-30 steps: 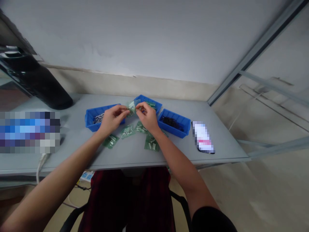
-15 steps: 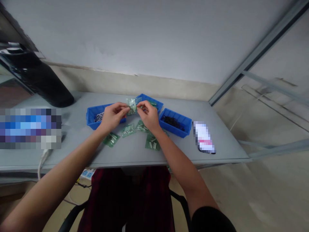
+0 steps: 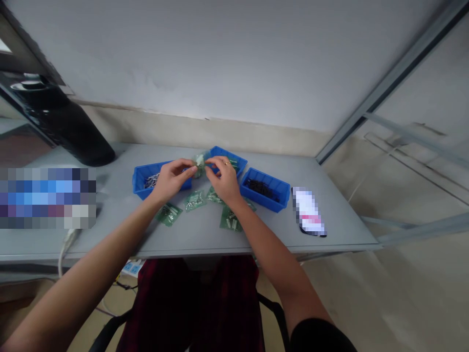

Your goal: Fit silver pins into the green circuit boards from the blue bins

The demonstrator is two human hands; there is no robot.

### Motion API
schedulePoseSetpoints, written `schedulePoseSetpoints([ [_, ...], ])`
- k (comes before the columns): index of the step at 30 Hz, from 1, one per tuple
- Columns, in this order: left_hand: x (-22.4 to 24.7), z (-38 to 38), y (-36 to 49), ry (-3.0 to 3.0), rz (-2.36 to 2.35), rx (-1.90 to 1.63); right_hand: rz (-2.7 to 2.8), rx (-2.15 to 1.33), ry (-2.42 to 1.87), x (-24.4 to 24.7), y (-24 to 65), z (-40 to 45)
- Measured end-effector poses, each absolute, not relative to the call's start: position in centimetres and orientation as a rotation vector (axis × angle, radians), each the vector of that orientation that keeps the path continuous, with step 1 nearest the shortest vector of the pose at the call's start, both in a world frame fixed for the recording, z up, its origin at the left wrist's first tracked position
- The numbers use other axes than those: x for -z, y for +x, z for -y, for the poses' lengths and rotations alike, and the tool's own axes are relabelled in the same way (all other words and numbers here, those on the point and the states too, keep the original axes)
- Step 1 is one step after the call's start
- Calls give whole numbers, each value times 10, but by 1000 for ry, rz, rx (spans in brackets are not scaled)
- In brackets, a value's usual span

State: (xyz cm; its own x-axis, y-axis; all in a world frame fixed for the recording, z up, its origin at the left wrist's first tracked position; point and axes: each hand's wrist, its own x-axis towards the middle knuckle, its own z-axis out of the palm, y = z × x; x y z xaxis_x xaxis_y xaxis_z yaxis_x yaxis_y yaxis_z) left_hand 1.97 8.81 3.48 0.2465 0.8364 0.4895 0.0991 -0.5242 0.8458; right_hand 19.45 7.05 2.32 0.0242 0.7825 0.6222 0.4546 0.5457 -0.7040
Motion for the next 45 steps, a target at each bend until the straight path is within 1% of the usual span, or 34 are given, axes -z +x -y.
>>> schedulePoseSetpoints([
  [3, -31, -90, 20, 1820, -783, -1359, 1665, -293, -1081, -23, 194, -71],
  [9, -29, -91, 19, 1792, -730, -1308, 1760, -680, -994, -23, 188, -64],
  [13, -32, -88, 20, 1820, -740, -1316, 1666, -740, -992, -20, 186, -67],
  [18, -34, -90, 21, 1611, -734, -1397, 1538, -811, -984, -18, 189, -70],
  [31, -33, -91, 21, 1603, -829, -1352, 1544, -756, -1038, -20, 192, -69],
  [38, -33, -89, 21, 1629, -785, -1303, 1442, -488, -1134, -16, 195, -77],
  [45, -36, -87, 17, 1740, -831, -1262, 1639, -756, -1014, -19, 191, -68],
])
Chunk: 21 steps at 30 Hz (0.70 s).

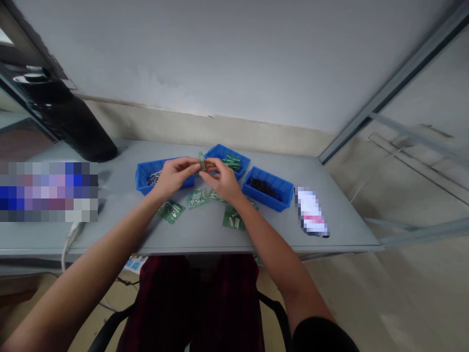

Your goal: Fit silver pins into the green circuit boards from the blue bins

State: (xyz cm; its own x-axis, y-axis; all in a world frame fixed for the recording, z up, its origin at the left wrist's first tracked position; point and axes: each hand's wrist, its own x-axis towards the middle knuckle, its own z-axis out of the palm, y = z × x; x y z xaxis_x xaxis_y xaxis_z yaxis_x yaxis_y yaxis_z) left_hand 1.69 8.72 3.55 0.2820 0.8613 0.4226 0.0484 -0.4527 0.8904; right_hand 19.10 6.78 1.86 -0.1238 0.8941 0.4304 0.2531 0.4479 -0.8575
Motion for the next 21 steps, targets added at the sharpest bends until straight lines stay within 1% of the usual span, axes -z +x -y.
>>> schedulePoseSetpoints([
  [4, -40, -82, 19, 1845, -788, -1188, 1572, -721, -1054, -17, 189, -69],
  [10, -34, -88, 22, 1690, -893, -1385, 1441, -776, -1004, -20, 192, -71],
  [14, -34, -87, 21, 1696, -862, -1300, 1409, -776, -1000, -23, 194, -71],
  [21, -40, -83, 21, 1745, -911, -1316, 1429, -813, -999, -21, 193, -71],
])
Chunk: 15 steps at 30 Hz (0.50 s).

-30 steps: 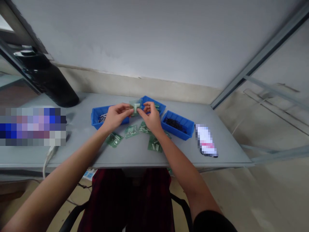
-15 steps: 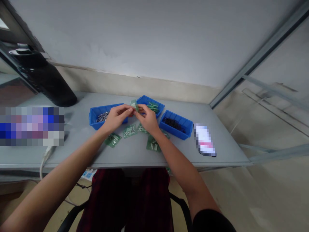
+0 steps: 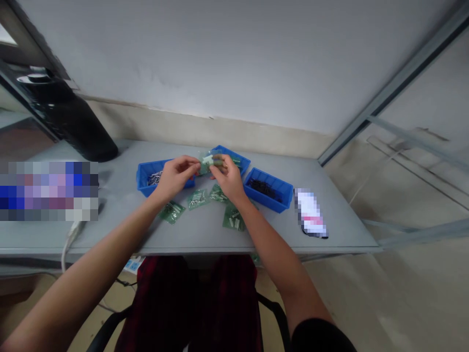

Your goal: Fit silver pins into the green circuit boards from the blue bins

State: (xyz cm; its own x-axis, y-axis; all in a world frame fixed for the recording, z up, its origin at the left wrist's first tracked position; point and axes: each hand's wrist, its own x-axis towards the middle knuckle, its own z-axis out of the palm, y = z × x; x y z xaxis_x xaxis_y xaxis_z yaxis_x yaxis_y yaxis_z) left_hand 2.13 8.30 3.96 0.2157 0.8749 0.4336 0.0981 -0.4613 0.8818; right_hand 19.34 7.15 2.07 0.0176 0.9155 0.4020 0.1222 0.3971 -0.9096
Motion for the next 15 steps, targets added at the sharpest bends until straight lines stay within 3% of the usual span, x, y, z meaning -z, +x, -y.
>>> schedulePoseSetpoints([
  [8, -39, -83, 21, 1826, -942, -1351, 1544, -748, -1015, -24, 199, -73],
  [15, -37, -80, 19, 2061, -965, -1300, 1534, -233, -1221, -28, 220, -80],
])
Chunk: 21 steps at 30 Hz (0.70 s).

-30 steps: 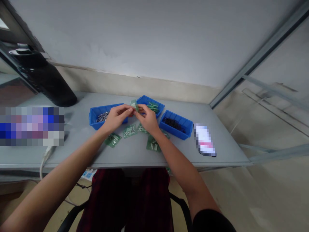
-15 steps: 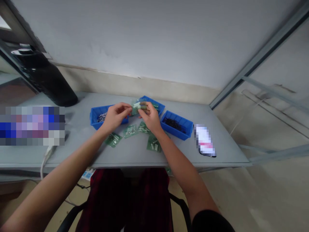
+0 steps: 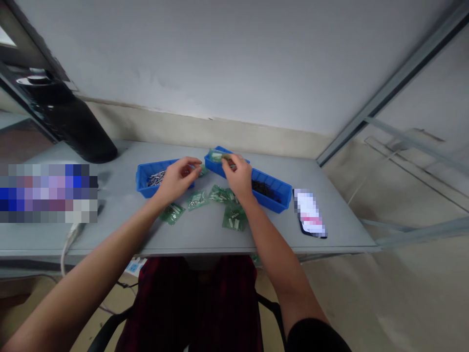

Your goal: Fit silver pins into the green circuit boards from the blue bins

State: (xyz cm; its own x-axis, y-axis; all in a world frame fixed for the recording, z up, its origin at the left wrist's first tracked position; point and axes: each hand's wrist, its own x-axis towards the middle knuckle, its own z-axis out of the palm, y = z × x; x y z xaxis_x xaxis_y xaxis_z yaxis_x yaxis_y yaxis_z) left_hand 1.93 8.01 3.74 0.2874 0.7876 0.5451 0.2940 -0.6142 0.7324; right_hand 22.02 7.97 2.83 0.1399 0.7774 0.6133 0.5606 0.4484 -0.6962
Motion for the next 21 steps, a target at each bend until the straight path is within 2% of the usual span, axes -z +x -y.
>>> schedulePoseSetpoints([
  [4, -35, -76, 17, 2499, -804, -875, 1635, 68, -1420, -16, 241, -92],
  [8, -30, -73, 16, 2577, -843, -591, 1746, 135, -1506, -10, 244, -96],
  [13, -24, -73, 15, 2528, -853, -522, 1759, 84, -1298, -24, 227, -83],
  [21, -35, -74, 17, 2538, -745, -650, 1832, -121, -1123, -34, 210, -69],
])
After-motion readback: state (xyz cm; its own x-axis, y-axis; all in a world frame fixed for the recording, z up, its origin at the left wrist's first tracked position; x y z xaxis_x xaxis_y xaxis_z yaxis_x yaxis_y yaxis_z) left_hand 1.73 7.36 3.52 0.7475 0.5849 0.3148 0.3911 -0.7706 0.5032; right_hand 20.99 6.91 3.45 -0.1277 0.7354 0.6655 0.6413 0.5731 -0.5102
